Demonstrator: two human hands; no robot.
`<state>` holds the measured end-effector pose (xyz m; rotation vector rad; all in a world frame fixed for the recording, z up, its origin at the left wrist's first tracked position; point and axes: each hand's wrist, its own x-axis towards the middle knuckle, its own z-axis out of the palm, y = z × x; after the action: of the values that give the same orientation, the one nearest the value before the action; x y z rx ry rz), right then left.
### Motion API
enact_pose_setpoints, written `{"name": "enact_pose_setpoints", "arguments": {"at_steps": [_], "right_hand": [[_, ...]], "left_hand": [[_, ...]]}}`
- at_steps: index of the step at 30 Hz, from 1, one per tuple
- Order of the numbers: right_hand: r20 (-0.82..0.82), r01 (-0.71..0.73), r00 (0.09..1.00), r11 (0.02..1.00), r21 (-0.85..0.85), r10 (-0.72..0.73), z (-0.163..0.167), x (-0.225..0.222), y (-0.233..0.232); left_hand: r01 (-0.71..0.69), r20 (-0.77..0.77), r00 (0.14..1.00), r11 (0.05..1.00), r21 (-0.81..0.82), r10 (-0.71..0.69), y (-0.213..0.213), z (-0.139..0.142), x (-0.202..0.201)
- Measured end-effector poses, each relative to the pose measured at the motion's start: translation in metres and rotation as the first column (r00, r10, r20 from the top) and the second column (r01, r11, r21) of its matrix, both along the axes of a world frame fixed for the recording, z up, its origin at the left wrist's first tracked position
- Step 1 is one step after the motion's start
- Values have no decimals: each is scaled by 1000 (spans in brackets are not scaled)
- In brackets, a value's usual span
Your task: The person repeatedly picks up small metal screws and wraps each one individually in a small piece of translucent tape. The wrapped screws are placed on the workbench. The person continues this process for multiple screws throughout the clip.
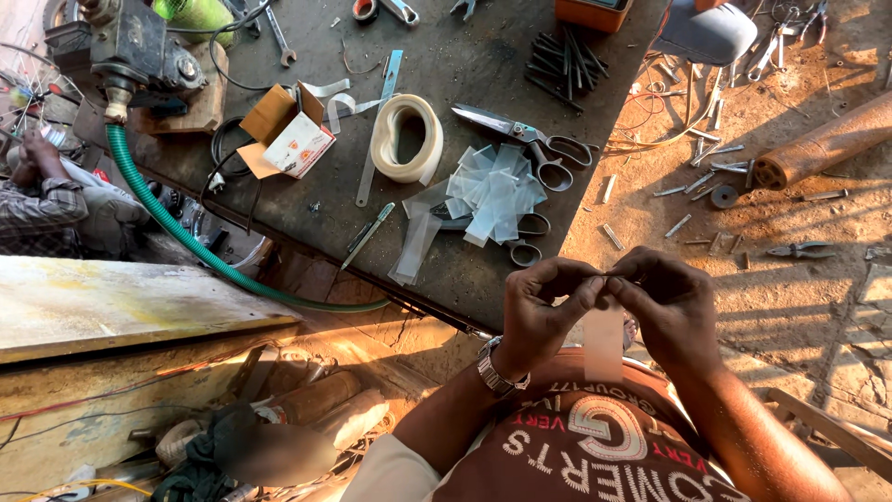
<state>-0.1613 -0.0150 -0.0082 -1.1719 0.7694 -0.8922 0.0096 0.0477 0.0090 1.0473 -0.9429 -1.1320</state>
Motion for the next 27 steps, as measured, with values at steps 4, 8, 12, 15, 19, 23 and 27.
{"name": "enact_pose_setpoints", "arguments": {"at_steps": [4,8,12,15,19,23,27], "right_hand": [[-45,-3,999,1000,20,4,3,-1,-2],[-52,23,998,999,46,-21,3,1,-1],[27,37,999,997,66,-39,0,2,1],[71,48,996,996,81,-54,-2,2,2],[132,49,990,998,39,-54,-3,4,5],[180,44,983,999,28,-48,-2,7,7],[141,12,990,998,55,-20,4,3,7]], "left_hand": [[12,22,1000,1000,-12,-12,-1,1,2],[25,7,1000,1000,1,-25,-1,2,3],[39,37,999,999,-28,-38,-1,1,5],[31,8,999,999,-30,-31,-1,-2,3],[11,-31,999,1000,-9,-11,-1,-5,-1],[0,-62,998,1000,2,0,-1,-7,-2],[7,-66,998,1000,-3,-8,0,-7,-1]]}}
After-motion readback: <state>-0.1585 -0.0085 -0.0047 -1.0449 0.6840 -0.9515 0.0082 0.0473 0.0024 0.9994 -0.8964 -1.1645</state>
